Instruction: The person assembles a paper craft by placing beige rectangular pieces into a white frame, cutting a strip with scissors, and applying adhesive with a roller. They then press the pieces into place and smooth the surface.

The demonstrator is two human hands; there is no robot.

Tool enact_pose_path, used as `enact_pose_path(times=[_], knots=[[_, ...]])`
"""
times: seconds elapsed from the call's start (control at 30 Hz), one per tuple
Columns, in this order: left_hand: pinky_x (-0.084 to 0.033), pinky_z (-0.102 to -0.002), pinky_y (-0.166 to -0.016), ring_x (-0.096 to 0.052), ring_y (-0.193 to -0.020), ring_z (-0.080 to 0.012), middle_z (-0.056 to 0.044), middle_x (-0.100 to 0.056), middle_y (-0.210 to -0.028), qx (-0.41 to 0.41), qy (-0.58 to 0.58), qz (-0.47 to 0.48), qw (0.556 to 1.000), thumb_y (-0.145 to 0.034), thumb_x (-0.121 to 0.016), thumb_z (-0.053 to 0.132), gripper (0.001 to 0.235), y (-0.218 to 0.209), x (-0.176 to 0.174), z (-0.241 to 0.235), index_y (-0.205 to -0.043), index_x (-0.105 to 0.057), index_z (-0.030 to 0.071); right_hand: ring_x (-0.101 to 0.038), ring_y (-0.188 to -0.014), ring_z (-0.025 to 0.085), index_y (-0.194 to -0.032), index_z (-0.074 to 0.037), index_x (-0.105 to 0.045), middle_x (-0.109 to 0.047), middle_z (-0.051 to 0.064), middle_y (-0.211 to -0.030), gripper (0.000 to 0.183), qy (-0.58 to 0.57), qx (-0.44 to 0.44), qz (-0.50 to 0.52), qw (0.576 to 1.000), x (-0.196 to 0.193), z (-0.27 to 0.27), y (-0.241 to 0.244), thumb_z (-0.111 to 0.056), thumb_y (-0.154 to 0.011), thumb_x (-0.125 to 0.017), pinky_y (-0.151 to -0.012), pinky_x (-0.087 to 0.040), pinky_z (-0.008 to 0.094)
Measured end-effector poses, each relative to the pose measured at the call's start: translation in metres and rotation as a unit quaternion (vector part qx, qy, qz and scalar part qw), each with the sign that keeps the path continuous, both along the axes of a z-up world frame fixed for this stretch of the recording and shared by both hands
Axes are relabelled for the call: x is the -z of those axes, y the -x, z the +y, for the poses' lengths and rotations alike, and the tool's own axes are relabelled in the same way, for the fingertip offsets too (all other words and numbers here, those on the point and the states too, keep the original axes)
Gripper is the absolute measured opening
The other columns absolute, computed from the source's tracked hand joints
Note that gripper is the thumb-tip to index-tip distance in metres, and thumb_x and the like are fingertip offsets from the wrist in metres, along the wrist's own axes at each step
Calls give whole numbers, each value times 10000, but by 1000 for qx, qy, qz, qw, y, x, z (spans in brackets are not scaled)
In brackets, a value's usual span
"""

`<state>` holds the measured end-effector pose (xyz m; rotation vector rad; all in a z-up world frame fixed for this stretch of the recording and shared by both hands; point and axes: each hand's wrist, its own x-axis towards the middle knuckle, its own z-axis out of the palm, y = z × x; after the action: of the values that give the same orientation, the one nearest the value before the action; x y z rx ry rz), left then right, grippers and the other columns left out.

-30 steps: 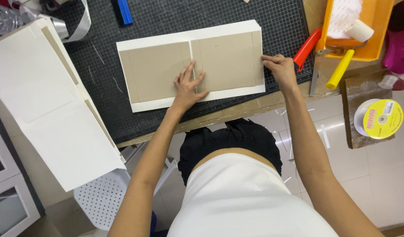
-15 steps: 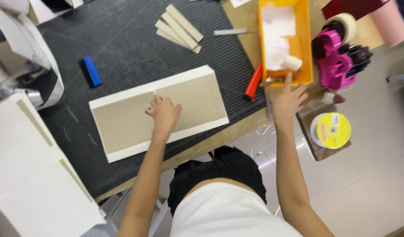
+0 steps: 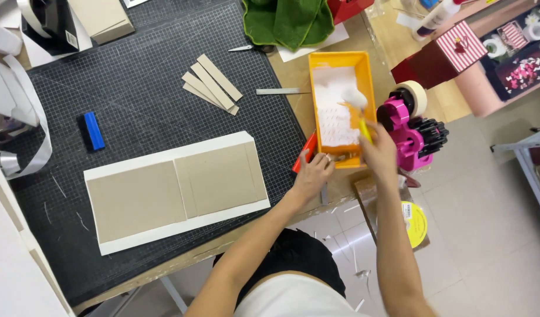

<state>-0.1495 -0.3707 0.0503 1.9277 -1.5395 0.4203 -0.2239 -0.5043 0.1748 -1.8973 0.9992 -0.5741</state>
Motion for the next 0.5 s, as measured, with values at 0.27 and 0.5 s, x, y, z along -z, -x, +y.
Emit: enact_pose_path(times=[0.27, 0.5], knots=[[-241, -603, -1010, -581, -1016, -177, -28, -633, -902, -22, -26, 41, 999, -894, -678, 79, 89, 2, -14, -5, -892, -680, 167, -716, -686, 440, -1159, -108, -661, -658, 226, -718, 328, 366, -99, 192, 906, 157, -94, -109, -83, -832, -650, -554, -571, 508], [-253, -614, -984, -551, -1063, -149, 3, -576, -892, -30, -41, 46, 998, -906, -645, 159, 76, 14, 19, -11, -938, -620, 223, -707, -882, 487, -1177, -188, -724, -680, 221, -903, 399, 195, -81, 338, 917, 113, -112, -122, -113, -817, -567, -717, -578, 608]])
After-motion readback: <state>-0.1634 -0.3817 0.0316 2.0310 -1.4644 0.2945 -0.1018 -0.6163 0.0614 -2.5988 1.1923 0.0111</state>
